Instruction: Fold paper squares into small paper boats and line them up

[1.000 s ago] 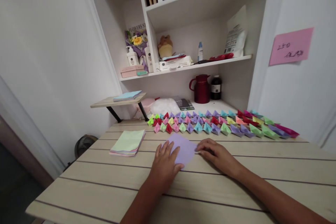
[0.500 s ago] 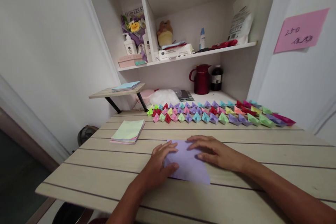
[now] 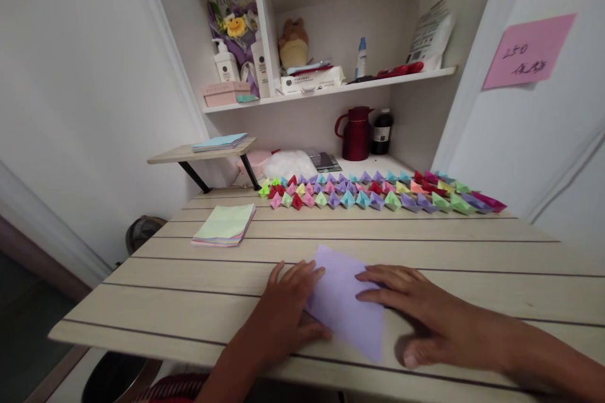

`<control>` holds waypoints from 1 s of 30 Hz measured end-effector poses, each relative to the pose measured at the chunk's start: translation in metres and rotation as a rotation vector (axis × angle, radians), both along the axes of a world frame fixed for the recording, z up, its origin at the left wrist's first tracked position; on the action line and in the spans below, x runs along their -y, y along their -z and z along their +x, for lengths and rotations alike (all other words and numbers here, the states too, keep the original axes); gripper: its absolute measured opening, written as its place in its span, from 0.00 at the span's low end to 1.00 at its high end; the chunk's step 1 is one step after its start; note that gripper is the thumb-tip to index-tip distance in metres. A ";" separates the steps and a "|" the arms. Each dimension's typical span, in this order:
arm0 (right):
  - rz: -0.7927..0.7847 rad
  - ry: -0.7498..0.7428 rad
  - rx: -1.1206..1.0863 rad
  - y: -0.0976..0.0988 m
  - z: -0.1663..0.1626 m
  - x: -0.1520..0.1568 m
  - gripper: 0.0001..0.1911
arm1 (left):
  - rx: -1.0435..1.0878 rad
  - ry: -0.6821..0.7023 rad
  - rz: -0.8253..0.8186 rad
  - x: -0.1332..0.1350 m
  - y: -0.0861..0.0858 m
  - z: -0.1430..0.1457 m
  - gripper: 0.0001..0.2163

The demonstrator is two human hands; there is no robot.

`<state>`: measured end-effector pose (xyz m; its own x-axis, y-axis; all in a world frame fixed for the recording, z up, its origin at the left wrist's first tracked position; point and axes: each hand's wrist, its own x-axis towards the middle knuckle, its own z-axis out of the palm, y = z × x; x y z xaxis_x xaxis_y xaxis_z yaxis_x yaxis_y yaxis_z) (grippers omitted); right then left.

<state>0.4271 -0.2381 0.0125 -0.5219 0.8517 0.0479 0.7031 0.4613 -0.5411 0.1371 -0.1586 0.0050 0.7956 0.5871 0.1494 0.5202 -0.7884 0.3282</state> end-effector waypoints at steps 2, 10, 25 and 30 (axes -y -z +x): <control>0.057 0.100 0.037 0.009 -0.002 0.018 0.36 | -0.015 -0.009 0.093 0.006 0.004 -0.002 0.33; 0.206 0.146 0.136 0.022 -0.006 0.039 0.48 | -0.008 0.100 0.192 0.021 0.008 -0.004 0.38; 0.214 0.159 0.045 0.029 -0.018 0.056 0.30 | -0.027 0.227 0.333 0.026 0.024 -0.007 0.44; 0.080 0.313 -0.092 0.024 -0.015 0.056 0.29 | 0.087 0.112 0.117 0.030 0.012 -0.004 0.45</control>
